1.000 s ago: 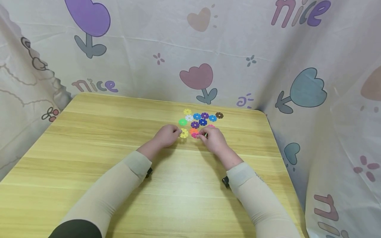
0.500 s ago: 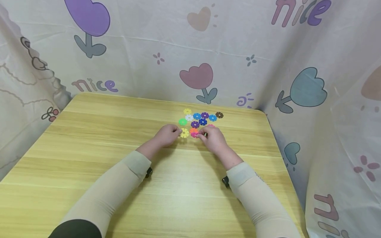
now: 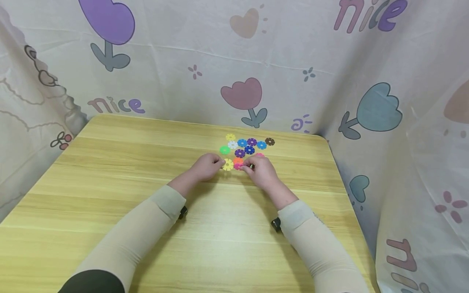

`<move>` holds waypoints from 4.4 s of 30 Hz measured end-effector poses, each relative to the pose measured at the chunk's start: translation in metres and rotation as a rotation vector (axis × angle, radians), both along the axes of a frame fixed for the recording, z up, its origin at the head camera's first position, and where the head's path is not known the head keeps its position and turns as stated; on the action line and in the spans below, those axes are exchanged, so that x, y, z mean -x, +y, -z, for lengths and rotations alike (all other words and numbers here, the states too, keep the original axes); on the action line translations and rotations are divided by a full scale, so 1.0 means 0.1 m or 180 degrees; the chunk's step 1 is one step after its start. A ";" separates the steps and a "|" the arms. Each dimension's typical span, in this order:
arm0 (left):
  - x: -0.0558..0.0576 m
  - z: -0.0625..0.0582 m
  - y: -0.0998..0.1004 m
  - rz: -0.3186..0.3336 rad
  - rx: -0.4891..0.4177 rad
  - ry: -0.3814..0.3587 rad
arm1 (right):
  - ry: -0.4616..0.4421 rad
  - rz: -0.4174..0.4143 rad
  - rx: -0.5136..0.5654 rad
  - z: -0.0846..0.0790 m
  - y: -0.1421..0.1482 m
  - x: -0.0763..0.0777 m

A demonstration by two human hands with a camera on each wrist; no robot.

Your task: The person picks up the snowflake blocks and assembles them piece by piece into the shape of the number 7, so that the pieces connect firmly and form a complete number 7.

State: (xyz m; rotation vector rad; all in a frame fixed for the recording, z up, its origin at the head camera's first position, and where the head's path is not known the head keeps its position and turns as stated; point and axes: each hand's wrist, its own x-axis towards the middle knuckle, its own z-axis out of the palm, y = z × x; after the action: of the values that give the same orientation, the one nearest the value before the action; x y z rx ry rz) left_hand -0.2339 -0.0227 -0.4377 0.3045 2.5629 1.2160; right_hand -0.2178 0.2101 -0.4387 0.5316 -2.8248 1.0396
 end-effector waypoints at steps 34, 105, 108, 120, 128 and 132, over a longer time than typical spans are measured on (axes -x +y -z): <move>0.01 0.02 -0.03 0.0077 -0.0498 -0.0046 | 0.0464 -0.0227 0.0234 -0.02 -0.04 -0.04; -0.32 -0.25 -0.15 -0.0043 -0.1461 -0.0089 | 0.1294 -0.0649 0.0823 -0.29 -0.25 -0.30; -0.33 -0.27 -0.15 -0.0037 -0.1390 -0.0098 | 0.1252 -0.0638 0.0836 -0.27 -0.22 -0.28; -0.43 -0.23 -0.09 -0.0336 -0.0575 0.0750 | 0.1073 -0.0575 0.0599 -0.21 -0.20 -0.32; -0.48 -0.28 -0.01 -0.0025 -0.0087 0.1368 | 0.0867 -0.0504 0.0481 -0.22 -0.22 -0.37; -0.50 -0.26 0.01 0.0121 0.0016 0.1387 | 0.0866 -0.0583 0.0470 -0.20 -0.22 -0.38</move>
State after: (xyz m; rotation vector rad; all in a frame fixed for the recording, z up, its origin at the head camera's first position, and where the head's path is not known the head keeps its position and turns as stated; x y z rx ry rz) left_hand -0.1841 -0.0222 -0.4114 0.6810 2.9017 1.2411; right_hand -0.1799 0.1877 -0.4185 0.8565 -2.4785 1.0997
